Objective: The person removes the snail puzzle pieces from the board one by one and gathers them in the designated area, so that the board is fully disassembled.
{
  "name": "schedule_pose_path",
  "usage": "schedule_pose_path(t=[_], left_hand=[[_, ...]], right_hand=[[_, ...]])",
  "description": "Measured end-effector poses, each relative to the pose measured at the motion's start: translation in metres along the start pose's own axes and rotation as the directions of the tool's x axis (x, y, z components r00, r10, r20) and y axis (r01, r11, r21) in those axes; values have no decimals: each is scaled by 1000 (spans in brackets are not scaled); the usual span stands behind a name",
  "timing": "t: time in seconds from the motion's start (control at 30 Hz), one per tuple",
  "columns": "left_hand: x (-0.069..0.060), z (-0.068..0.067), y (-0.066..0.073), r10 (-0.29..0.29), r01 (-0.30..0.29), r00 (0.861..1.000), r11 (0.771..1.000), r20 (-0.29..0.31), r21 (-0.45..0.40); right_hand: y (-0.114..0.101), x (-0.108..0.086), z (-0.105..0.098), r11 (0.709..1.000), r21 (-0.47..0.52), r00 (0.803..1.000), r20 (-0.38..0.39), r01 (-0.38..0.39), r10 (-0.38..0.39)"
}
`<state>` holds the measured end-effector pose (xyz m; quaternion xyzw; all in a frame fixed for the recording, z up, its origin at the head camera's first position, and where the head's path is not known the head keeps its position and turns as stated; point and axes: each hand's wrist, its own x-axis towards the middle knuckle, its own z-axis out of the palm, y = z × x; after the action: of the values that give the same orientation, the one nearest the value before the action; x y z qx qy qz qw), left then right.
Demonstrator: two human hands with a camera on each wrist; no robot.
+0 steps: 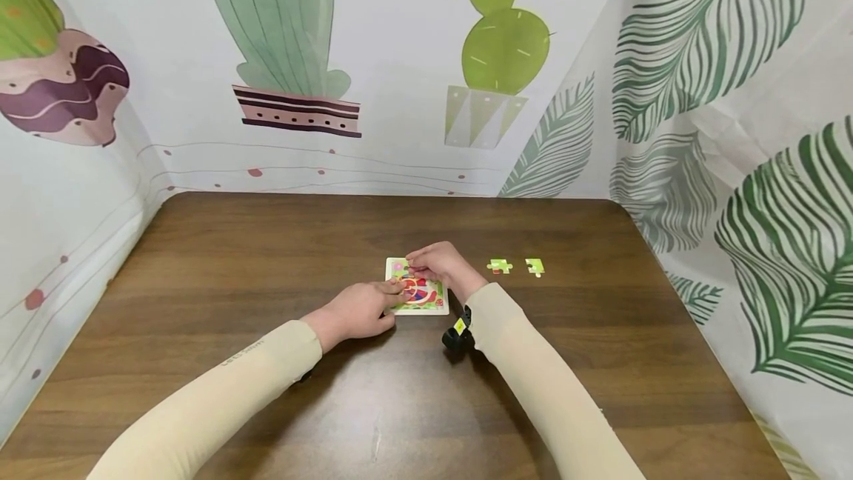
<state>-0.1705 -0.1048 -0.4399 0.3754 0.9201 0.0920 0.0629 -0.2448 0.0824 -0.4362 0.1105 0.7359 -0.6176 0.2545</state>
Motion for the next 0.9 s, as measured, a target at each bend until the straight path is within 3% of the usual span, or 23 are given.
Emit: schedule_pose_path(t=[0.27,0.9], left_hand=[[0,-1,0,-2,2,1000,1000,4,-12],[0,-2,0,0,0,1000,1000,-2,-9]], right_hand=[[-1,1,5,992,-123,997,-60,33,-40],[3,4,8,993,-93,993,-91,68,-76]])
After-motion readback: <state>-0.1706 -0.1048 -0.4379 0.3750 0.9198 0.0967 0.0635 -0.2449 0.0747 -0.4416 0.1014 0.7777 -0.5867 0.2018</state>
